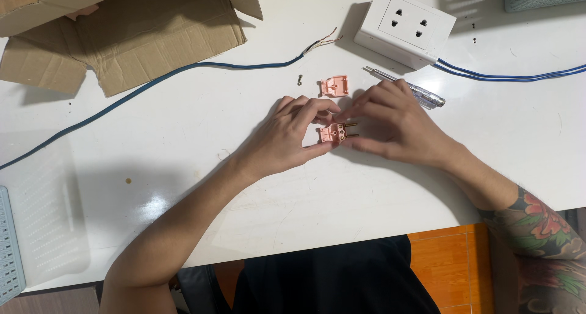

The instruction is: The person assembles a pink electrical plug by inserting wires into the terminals and securing them with a screwdriver. They then attach the plug's casing and tighten the screws to complete the assembly.

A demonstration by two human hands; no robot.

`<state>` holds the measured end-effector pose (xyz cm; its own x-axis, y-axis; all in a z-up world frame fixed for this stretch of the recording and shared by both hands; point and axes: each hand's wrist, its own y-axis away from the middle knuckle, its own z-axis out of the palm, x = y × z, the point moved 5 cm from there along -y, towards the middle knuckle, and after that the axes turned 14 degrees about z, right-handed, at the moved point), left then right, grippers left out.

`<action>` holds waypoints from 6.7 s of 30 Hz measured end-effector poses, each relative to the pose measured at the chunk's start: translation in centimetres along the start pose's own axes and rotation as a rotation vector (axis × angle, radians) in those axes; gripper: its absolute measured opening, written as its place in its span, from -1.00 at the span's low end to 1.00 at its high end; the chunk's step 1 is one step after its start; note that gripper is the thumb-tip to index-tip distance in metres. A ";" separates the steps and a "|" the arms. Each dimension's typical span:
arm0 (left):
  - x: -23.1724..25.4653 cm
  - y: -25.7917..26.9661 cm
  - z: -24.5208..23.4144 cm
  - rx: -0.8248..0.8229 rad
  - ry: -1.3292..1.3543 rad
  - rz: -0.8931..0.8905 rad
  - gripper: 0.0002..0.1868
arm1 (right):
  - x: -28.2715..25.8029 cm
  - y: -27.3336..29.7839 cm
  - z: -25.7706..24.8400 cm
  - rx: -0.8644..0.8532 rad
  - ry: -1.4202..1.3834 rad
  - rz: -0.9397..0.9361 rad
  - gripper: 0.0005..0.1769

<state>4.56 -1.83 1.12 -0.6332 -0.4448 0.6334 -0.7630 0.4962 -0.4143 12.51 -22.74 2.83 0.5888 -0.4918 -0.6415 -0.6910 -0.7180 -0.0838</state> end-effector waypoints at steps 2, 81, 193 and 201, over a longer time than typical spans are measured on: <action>-0.2 0.2 0.1 0.010 -0.006 0.009 -0.38 | 0.4 -0.4 -0.4 0.060 0.029 -0.014 -0.58; 1.0 1.1 0.1 0.438 -0.610 0.145 -0.75 | 0.1 0.4 1.2 0.046 0.144 -0.297 -0.67; 2.2 2.0 2.8 0.254 -0.236 0.070 -0.56 | -2.1 -0.5 1.1 0.053 0.510 -0.212 -0.82; 2.5 1.7 2.2 0.251 -0.255 0.054 -0.55 | -2.7 -1.1 0.8 -0.018 0.582 -0.175 -0.86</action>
<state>1.36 -3.72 0.55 -0.6613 -0.6105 0.4358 -0.7157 0.3395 -0.6103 11.37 -20.20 4.03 0.8293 -0.5504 -0.0962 -0.5588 -0.8183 -0.1345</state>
